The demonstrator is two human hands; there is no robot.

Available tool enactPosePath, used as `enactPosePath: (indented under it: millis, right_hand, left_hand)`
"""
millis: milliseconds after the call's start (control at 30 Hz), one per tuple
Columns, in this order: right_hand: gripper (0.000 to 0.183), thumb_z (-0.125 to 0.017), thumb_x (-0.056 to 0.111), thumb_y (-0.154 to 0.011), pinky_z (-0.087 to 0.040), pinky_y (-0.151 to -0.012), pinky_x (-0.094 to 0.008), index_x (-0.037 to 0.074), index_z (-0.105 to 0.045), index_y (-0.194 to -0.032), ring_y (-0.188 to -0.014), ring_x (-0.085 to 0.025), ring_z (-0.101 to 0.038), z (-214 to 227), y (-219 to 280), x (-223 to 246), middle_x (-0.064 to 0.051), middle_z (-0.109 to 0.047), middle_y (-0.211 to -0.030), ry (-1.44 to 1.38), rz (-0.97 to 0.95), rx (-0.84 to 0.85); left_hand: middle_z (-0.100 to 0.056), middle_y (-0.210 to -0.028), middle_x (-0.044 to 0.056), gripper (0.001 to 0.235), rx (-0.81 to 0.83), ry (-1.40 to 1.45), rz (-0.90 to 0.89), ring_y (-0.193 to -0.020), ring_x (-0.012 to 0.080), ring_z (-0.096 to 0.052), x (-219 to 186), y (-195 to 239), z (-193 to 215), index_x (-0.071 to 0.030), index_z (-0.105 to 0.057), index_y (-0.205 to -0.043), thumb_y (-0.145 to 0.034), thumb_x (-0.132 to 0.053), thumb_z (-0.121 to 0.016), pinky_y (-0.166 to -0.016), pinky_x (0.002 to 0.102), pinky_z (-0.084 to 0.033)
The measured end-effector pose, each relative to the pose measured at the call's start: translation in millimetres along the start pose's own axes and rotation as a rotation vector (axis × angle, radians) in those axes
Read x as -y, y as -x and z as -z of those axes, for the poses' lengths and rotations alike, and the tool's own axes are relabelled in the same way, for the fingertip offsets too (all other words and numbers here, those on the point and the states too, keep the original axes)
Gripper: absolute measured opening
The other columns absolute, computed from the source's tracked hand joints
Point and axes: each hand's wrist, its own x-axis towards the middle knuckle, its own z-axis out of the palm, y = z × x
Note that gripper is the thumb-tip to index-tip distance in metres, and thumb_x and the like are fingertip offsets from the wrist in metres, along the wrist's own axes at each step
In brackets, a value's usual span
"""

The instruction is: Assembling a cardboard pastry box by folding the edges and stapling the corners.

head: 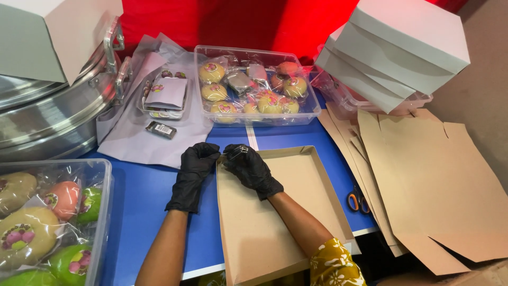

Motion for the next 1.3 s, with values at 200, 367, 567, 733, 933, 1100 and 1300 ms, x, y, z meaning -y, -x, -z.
enactPosePath:
  millis: [200, 367, 567, 733, 933, 1100, 1300]
  right_hand:
    - [0.019, -0.084, 0.001, -0.082, -0.057, -0.092, -0.047, 0.000, -0.072, -0.096, -0.108, -0.040, -0.071, 4.3, -2.6, 13.9, -0.022, -0.073, -0.112, 0.006, 0.022, 0.004]
    - [0.037, -0.079, 0.005, -0.090, -0.052, -0.103, -0.043, 0.003, -0.060, -0.121, -0.114, -0.027, -0.067, 1.7, 7.1, -23.9, -0.017, -0.070, -0.117, -0.216, -0.163, -0.333]
    - [0.044, -0.082, 0.003, -0.088, -0.051, -0.104, -0.037, 0.006, -0.060, -0.126, -0.114, -0.017, -0.065, 1.9, 9.0, -41.9, -0.010, -0.072, -0.119, -0.259, -0.337, -0.463]
    - [0.044, -0.084, 0.001, -0.083, -0.055, -0.099, -0.040, 0.002, -0.064, -0.122, -0.112, -0.025, -0.069, -3.0, 7.3, -15.6, -0.015, -0.073, -0.113, -0.216, -0.248, -0.272]
    - [0.048, -0.089, 0.004, -0.077, -0.059, -0.091, -0.040, 0.001, -0.071, -0.121, -0.107, -0.032, -0.074, -2.9, 6.7, -1.0, -0.017, -0.075, -0.114, 0.068, 0.019, -0.076]
    - [0.043, -0.086, 0.005, -0.082, -0.058, -0.092, -0.044, 0.001, -0.071, -0.121, -0.111, -0.036, -0.071, -0.6, 5.6, -1.8, -0.018, -0.074, -0.117, 0.074, 0.028, -0.025]
    - [0.023, -0.085, 0.002, -0.082, -0.060, -0.082, -0.045, 0.001, -0.073, -0.102, -0.098, -0.038, -0.074, 0.9, -5.8, 25.9, -0.018, -0.075, -0.103, 0.034, 0.079, 0.001]
  left_hand:
    - [-0.078, -0.105, 0.015, 0.020, -0.041, 0.070, -0.032, -0.109, 0.0353, -0.071, -21.3, 16.0, 2.8, -0.012, -0.080, -0.103, -0.084, -0.017, -0.083, -0.096, 0.048, -0.056]
    - [-0.079, -0.103, 0.015, 0.018, -0.049, 0.084, -0.035, -0.106, 0.0347, -0.072, -24.0, 19.5, 2.8, -0.011, -0.080, -0.102, -0.084, -0.014, -0.082, -0.094, 0.048, -0.056]
    - [-0.080, -0.100, 0.009, 0.016, -0.035, 0.095, -0.041, -0.104, 0.0287, -0.074, -16.5, 13.7, 0.8, -0.018, -0.081, -0.098, -0.082, -0.017, -0.084, -0.093, 0.043, -0.057]
    - [-0.079, -0.100, 0.010, 0.015, -0.043, 0.081, -0.058, -0.105, 0.0295, -0.073, -4.6, 7.7, -3.5, -0.018, -0.081, -0.099, -0.084, -0.018, -0.083, -0.093, 0.043, -0.057]
    - [-0.078, -0.103, 0.013, 0.016, -0.048, 0.102, -0.066, -0.107, 0.0316, -0.072, -3.8, 9.6, -3.3, -0.016, -0.080, -0.101, -0.086, -0.019, -0.081, -0.092, 0.044, -0.057]
    - [-0.078, -0.104, 0.014, 0.017, -0.046, 0.126, -0.066, -0.107, 0.0316, -0.072, -13.3, 16.0, -0.2, -0.015, -0.080, -0.102, -0.086, -0.019, -0.081, -0.092, 0.045, -0.057]
    - [-0.078, -0.105, 0.015, 0.016, -0.045, 0.115, -0.081, -0.108, 0.0328, -0.072, -7.4, 14.2, -2.2, -0.015, -0.080, -0.103, -0.088, -0.021, -0.081, -0.091, 0.044, -0.057]
